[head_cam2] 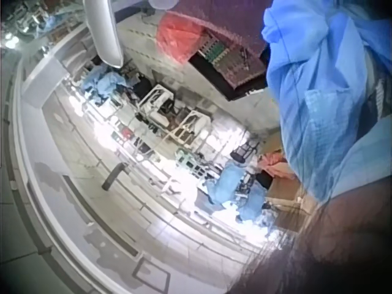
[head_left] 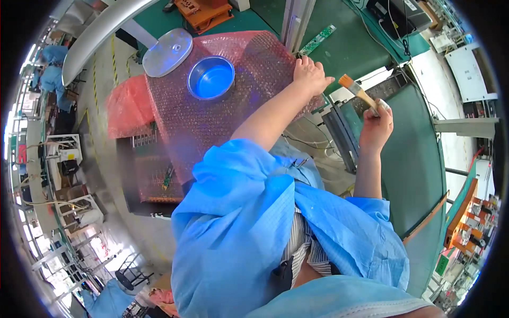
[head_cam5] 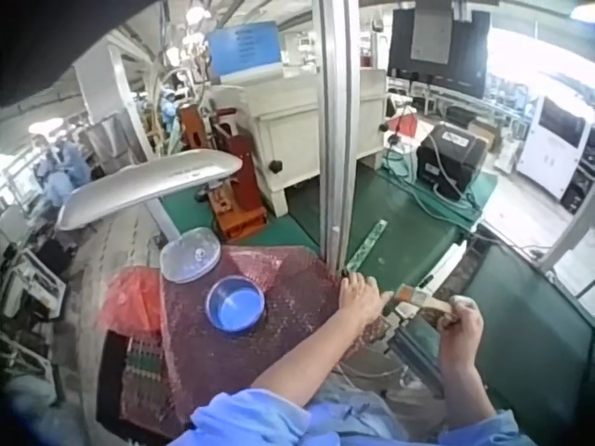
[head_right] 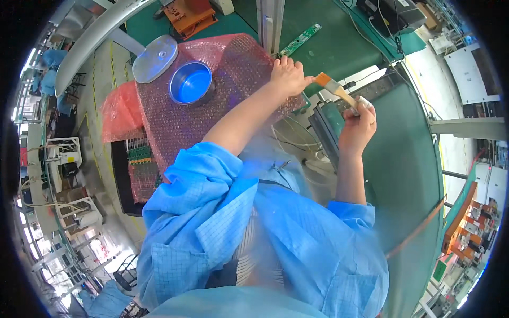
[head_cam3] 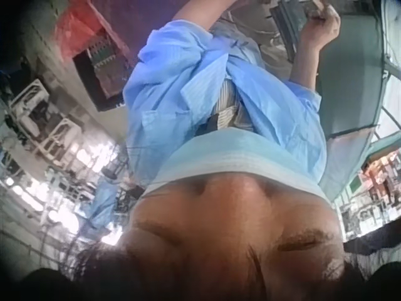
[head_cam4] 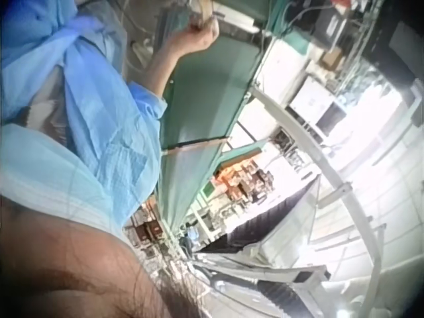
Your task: Cleaning electronic circuit boards (PCBs) using a brush and solvent.
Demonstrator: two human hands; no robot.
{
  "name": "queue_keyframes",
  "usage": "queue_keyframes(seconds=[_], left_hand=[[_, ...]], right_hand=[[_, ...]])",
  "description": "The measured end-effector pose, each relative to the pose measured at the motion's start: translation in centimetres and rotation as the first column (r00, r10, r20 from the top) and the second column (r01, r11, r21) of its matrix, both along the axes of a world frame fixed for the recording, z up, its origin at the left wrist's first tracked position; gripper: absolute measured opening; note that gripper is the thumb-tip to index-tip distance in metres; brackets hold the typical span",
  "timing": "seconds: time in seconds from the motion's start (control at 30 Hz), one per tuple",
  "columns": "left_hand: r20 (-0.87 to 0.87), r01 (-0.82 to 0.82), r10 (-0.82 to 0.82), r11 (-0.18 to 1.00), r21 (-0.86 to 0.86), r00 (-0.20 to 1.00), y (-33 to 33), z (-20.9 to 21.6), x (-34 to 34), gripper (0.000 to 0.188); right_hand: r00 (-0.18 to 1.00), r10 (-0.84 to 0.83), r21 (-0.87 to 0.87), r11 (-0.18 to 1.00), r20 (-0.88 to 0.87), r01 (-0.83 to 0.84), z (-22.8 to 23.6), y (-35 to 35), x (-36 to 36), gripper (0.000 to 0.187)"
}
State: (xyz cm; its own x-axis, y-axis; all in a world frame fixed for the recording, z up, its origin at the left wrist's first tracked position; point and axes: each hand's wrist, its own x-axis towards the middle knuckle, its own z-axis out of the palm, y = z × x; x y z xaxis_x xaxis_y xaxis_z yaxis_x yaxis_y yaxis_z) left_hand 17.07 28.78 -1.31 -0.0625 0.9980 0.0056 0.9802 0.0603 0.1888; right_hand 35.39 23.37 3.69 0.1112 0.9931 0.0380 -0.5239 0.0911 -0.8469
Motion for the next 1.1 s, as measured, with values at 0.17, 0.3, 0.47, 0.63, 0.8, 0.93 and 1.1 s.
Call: queue_keyframes(seconds=[0.17, 0.3, 0.47, 0.63, 0.8, 0.93, 1.1], left_hand=[[0.099, 0.064, -0.076, 0.991, 0.115, 0.992, -0.2, -0.1, -1.3, 0.055], [0.245, 0.212, -0.362, 0.851, 0.481, 0.899, -7.3, 0.8, -3.0, 0.036], [0.350, -0.035, -0.151, 0.881, 0.472, 0.924, -21.1, 2.2, -10.3, 0.033], [0.167, -0.564, 0.549, 0.719, 0.405, 0.819, -33.1, 0.6, -17.8, 0.031], [0.107, -0.702, 0.712, 0.636, 0.319, 0.694, -38.9, -0.2, -15.1, 0.033], [0.227, -0.617, 0.577, 0.760, 0.203, 0.785, -40.5, -0.6, -16.4, 0.036], [0.448, -0.628, 0.602, 0.771, -0.108, 0.662, -46.3, 2.2, -24.0, 0.021]], right_hand=[[1.000, 0.008, -0.017, 1.000, 0.006, -0.008, -0.2, 0.1, 0.1, 0.014], [1.000, -0.010, -0.014, 1.000, -0.007, 0.010, -0.4, 0.7, -0.6, 0.016], [0.994, 0.093, -0.105, 0.991, 0.054, -0.087, -1.4, 0.6, -3.7, 0.017], [0.923, 0.151, 0.051, 0.982, 0.355, -0.181, -3.4, 0.9, -6.1, 0.019], [0.894, 0.234, 0.076, 0.956, 0.382, -0.283, -2.5, -0.7, -11.1, 0.019], [0.875, 0.357, 0.117, 0.903, 0.326, -0.412, 0.1, -3.8, -13.5, 0.017], [0.907, 0.357, 0.071, 0.922, 0.224, -0.380, -0.3, -2.5, -14.4, 0.018]])
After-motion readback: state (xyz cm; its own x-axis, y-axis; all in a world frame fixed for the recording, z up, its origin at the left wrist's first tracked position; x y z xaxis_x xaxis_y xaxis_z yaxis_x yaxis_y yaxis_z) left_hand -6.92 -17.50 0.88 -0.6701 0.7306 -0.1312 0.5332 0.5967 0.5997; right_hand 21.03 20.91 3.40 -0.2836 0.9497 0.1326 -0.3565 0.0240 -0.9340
